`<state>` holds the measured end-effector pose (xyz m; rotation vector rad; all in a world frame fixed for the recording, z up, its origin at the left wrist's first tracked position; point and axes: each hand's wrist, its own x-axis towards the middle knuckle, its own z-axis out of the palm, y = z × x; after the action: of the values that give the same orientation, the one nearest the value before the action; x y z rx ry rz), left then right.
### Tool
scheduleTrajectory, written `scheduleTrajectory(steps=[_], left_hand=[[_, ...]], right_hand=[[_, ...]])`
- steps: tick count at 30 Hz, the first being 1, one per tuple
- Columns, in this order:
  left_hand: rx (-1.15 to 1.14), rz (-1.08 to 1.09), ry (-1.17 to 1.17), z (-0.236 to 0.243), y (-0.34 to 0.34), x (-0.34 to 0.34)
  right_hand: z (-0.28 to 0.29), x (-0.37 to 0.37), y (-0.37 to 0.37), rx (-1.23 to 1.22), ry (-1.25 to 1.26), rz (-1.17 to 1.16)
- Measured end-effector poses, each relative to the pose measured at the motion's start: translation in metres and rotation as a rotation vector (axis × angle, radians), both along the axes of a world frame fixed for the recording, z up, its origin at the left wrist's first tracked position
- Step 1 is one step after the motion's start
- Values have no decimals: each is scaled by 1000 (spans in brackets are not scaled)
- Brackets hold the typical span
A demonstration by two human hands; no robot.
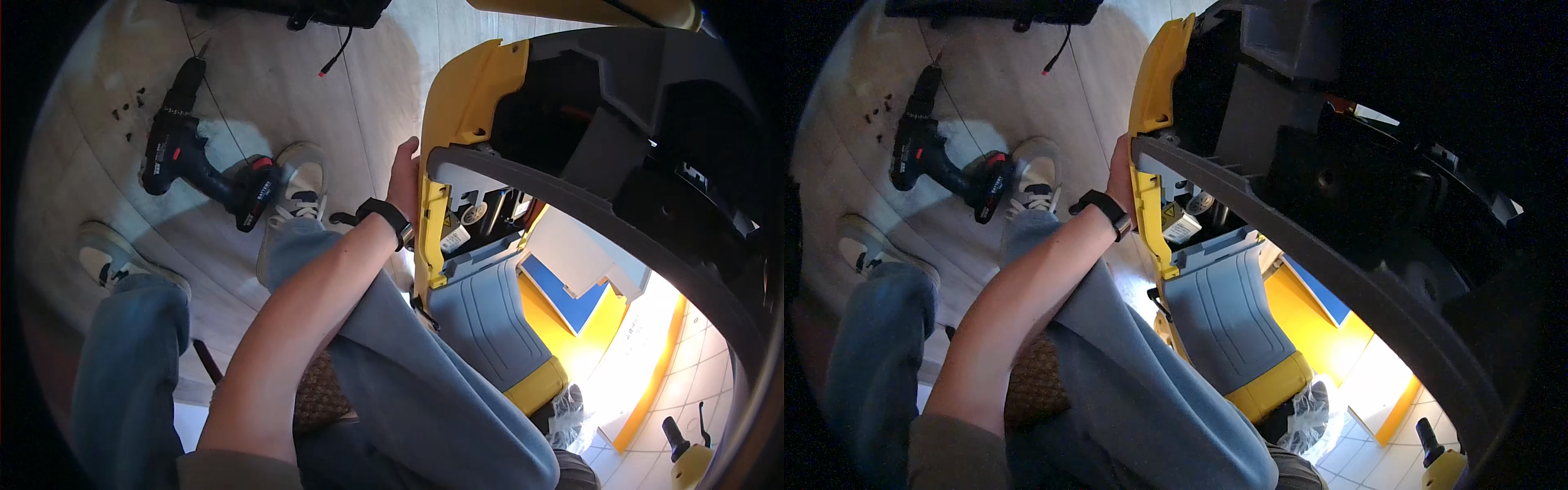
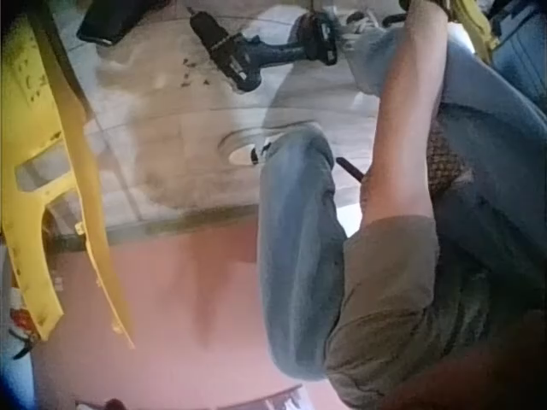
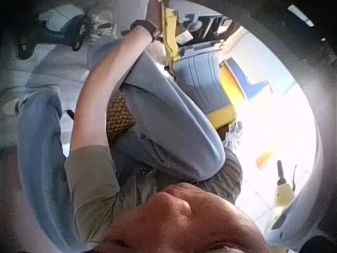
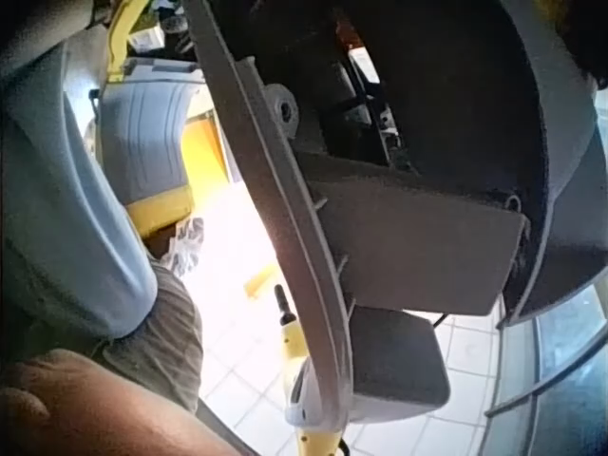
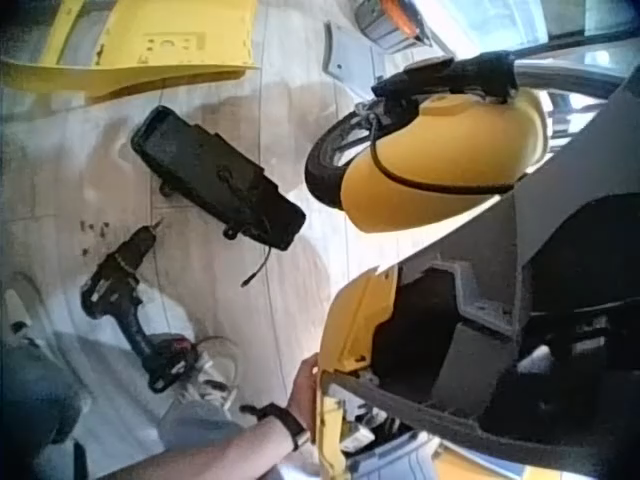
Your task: Using a power drill to unscrew and then re-install motorcycle fairing components.
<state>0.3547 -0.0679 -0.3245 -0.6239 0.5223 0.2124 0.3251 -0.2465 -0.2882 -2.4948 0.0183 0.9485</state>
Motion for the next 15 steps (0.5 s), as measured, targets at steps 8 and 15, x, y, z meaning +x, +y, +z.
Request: scheduleTrajectory(steps=[8, 15], left_hand=[[36, 45, -11, -8, -6, 3], [-23, 56, 110, -26, -26, 11]], right_hand=[[9, 7, -5, -134, -100, 254], [-6, 1, 8, -200, -145, 497]])
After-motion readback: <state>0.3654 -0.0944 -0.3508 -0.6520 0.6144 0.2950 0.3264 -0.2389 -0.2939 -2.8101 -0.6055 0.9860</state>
